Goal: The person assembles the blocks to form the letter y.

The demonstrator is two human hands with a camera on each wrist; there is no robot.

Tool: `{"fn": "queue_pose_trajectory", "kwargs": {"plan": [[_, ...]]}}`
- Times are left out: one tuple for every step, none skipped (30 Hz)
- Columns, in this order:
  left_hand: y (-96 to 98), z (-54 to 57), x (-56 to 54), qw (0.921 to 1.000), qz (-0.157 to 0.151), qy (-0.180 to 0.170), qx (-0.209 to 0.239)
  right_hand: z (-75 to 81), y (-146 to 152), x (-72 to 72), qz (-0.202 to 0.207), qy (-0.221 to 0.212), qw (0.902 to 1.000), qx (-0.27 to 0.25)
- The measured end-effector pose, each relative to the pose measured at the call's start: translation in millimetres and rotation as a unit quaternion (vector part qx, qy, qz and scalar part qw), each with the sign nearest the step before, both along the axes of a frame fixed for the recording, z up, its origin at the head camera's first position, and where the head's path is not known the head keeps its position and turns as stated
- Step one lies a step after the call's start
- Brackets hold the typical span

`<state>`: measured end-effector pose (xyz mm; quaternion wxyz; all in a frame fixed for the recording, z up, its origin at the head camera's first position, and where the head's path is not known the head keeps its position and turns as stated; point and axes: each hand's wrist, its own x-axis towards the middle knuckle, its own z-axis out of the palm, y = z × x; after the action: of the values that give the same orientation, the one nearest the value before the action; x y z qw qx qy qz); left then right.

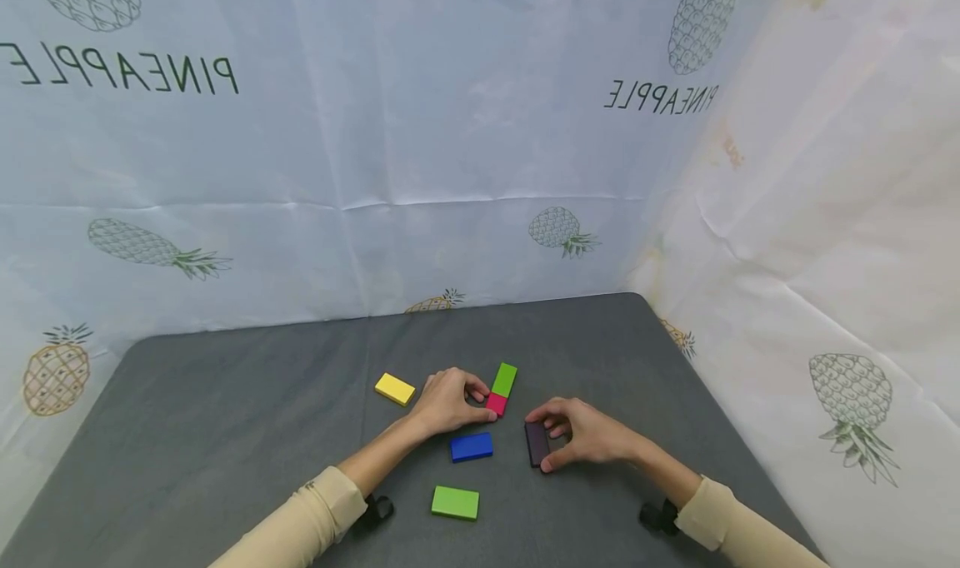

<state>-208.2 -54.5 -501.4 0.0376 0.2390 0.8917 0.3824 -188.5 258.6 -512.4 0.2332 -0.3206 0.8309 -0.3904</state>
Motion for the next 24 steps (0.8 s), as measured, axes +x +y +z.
{"fn": "queue_pose_trajectory", "kwargs": {"plan": [[0.1, -0.4, -0.1, 1.0000, 0.000, -0.001, 0.000, -11.3, 4.7, -4.3, 0.003, -0.003, 1.0000, -0.005], [0.3, -0.7, -0.2, 1.0000, -0.001, -0.001, 0.001, -17.5, 6.7, -6.1, 0.004, -0.005, 0.9999, -0.009], [0.6, -0.8, -0.1, 1.0000, 0.001, -0.003, 0.001, -28.1, 10.6, -10.0, 0.002, -0.012, 0.9998, -0.014], [0.7, -1.1, -0.2, 1.0000, 0.000, -0.002, 0.002, -37.7, 14.2, -13.8, 0.002, -0.016, 0.9997, -0.020], [0.8, -1.3, -0.3, 1.0000, -0.001, -0.001, 0.002, -45.0, 17.0, -16.5, 0.002, -0.021, 0.9993, -0.031], [0.9, -1.4, -0.3, 1.0000, -0.002, 0.000, 0.004, -50.5, 19.2, -18.6, -0.003, -0.032, 0.9988, -0.038], [0.8, -1.5, -0.2, 1.0000, -0.002, 0.000, 0.005, -54.0, 20.8, -20.1, -0.004, -0.034, 0.9986, -0.039], [0.6, -1.6, 0.0, 1.0000, -0.003, 0.002, 0.006, -56.0, 21.9, -21.0, -0.003, -0.035, 0.9985, -0.041], [0.3, -1.8, 0.1, 1.0000, -0.005, 0.004, 0.006, -60.4, 23.9, -23.1, -0.011, -0.047, 0.9979, -0.044], [-0.1, -2.0, 0.3, 1.0000, -0.005, 0.005, 0.007, -60.8, 24.4, -23.5, -0.005, -0.044, 0.9979, -0.048], [-0.5, -2.0, 0.5, 0.9999, -0.005, 0.004, 0.008, -60.3, 24.5, -23.2, -0.004, -0.046, 0.9976, -0.050], [-0.9, -2.0, 0.7, 0.9999, -0.005, 0.004, 0.010, -50.1, 20.7, -18.2, 0.003, -0.032, 0.9985, -0.045], [-1.3, -2.4, 0.8, 0.9999, -0.006, 0.004, 0.012, -43.5, 18.2, -15.5, 0.012, -0.022, 0.9987, -0.044], [-1.6, -2.6, 0.7, 0.9999, -0.007, 0.006, 0.013, -40.8, 17.2, -14.3, 0.014, -0.022, 0.9986, -0.046], [-1.7, -2.8, 0.7, 0.9999, -0.007, 0.006, 0.013, -36.3, 15.6, -12.5, 0.017, -0.018, 0.9986, -0.048], [-1.6, -3.0, 0.5, 0.9999, -0.007, 0.006, 0.013, -30.5, 13.8, -10.5, 0.021, -0.014, 0.9987, -0.045], [-1.5, -3.0, 0.3, 0.9999, -0.007, 0.005, 0.013, -23.2, 11.4, -7.7, 0.020, -0.012, 0.9990, -0.038], [-1.3, -3.0, 0.1, 0.9999, -0.007, 0.005, 0.013, -14.5, 8.4, -4.3, 0.020, -0.013, 0.9991, -0.036], [-1.0, -3.0, 0.0, 0.9999, -0.007, 0.005, 0.011, -15.2, 9.1, -5.5, 0.013, -0.028, 0.9987, -0.041], [-0.6, -2.6, -0.1, 0.9999, -0.007, 0.005, 0.010, -10.8, 7.9, -3.8, 0.007, -0.034, 0.9985, -0.042], [-0.5, -2.1, -0.2, 0.9999, -0.007, 0.004, 0.009, -2.5, 5.0, -0.5, 0.006, -0.034, 0.9986, -0.040], [-0.1, -1.6, -0.3, 0.9999, -0.006, 0.003, 0.009, 1.5, 3.9, 0.7, 0.011, -0.024, 0.9990, -0.036], [0.2, -1.2, -0.3, 1.0000, -0.006, 0.001, 0.008, 4.2, 3.2, 1.6, 0.015, -0.016, 0.9991, -0.037], [0.3, -0.7, -0.3, 1.0000, -0.005, 0.001, 0.008, 3.5, 3.3, 1.6, 0.019, -0.003, 0.9991, -0.038]]}}
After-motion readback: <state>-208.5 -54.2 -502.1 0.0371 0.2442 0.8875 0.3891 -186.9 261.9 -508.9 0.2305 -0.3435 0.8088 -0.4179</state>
